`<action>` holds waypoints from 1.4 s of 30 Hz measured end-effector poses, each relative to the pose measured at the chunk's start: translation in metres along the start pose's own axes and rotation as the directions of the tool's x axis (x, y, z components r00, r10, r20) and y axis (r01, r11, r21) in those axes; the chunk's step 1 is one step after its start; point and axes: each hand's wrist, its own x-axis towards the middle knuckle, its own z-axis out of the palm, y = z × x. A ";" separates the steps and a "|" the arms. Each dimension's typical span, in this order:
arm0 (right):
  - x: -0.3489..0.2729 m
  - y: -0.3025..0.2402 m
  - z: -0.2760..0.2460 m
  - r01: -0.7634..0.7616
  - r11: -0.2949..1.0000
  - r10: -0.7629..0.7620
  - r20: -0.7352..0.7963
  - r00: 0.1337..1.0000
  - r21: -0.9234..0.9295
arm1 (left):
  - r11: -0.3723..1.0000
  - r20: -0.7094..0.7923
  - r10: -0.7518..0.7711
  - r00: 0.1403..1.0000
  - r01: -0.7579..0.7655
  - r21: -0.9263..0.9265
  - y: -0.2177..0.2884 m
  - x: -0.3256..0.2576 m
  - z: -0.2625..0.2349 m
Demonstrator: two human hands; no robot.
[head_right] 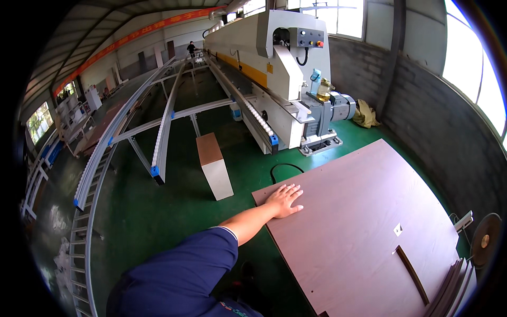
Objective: The person unloads wooden boards from an edge banding machine conveyor and stacks them onto a table by hand.
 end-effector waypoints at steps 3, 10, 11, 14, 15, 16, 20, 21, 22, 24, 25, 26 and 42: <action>-0.001 0.001 0.001 -0.014 1.000 0.014 0.009 1.000 -0.006 | 1.000 -0.001 0.001 1.000 -0.001 -0.002 0.000 -0.001 0.000; -0.001 0.003 0.006 -0.023 0.999 0.023 0.001 1.000 -0.034 | 1.000 -0.018 0.004 1.000 -0.004 -0.007 -0.003 -0.003 0.001; -0.001 0.005 0.009 -0.017 0.999 0.017 -0.016 1.000 -0.044 | 1.000 -0.019 0.003 1.000 -0.003 -0.008 -0.002 -0.003 0.001; -0.001 0.008 0.011 0.002 0.998 -0.005 -0.044 0.999 -0.060 | 1.000 -0.024 0.004 1.000 -0.004 -0.029 -0.002 -0.002 0.000; -0.001 0.008 0.011 0.014 0.998 -0.018 -0.057 0.998 -0.064 | 1.000 -0.023 0.003 1.000 -0.003 -0.031 -0.002 -0.002 -0.001; -0.001 0.007 0.011 0.016 0.998 -0.020 -0.056 0.998 -0.065 | 0.999 -0.022 0.002 1.000 -0.003 -0.033 -0.002 -0.003 -0.001; 0.000 0.008 0.012 0.024 0.997 -0.028 -0.056 0.998 -0.067 | 0.999 -0.020 -0.002 1.000 0.001 -0.044 -0.002 -0.003 -0.001; 0.000 0.009 0.013 0.024 0.998 -0.028 -0.071 0.997 -0.063 | 0.999 -0.018 -0.001 1.000 0.001 -0.041 -0.001 -0.003 -0.001; 0.000 0.010 0.013 0.024 0.998 -0.028 -0.071 0.997 -0.064 | 0.999 -0.015 0.000 1.000 0.000 -0.038 -0.001 -0.003 -0.002; 0.000 0.007 0.012 0.017 0.998 -0.021 -0.063 0.998 -0.067 | 0.999 -0.014 -0.001 1.000 0.000 -0.036 -0.001 -0.003 -0.002; 0.000 0.007 0.012 0.018 0.998 -0.022 -0.062 0.998 -0.067 | 0.999 -0.013 0.001 1.000 -0.001 -0.034 -0.001 -0.003 -0.002; 0.001 0.008 0.012 0.016 0.998 -0.019 -0.057 0.998 -0.065 | 0.999 -0.011 0.001 1.000 -0.002 -0.034 -0.001 -0.004 -0.002; -0.001 0.003 0.009 -0.002 0.998 -0.002 -0.066 0.998 -0.060 | 0.999 -0.011 -0.002 1.000 0.002 -0.035 -0.002 0.000 0.000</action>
